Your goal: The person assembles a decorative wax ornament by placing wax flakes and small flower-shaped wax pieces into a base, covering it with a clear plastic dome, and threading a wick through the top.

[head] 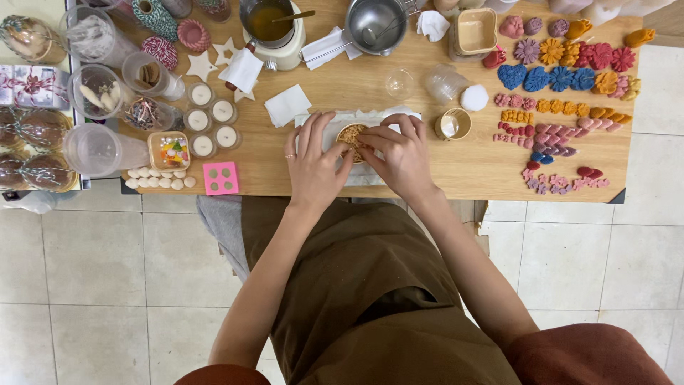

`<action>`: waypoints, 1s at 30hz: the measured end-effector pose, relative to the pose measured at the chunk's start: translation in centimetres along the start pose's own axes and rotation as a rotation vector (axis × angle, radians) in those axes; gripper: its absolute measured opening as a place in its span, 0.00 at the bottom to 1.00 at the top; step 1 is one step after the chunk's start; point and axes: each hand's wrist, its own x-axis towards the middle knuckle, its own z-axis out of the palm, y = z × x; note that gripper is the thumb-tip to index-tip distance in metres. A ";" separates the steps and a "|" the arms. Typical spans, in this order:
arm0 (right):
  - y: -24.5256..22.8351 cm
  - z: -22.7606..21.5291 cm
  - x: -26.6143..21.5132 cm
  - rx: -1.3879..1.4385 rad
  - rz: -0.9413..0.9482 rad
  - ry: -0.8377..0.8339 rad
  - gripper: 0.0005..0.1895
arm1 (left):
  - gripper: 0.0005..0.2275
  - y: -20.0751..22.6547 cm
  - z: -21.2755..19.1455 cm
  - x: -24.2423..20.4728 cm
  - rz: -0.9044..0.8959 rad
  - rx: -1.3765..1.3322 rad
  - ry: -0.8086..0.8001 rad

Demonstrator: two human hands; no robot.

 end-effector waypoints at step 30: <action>-1.1 1.6 -0.1 0.015 0.205 0.022 0.10 | 0.10 -0.9 1.9 -1.4 0.231 0.055 -0.102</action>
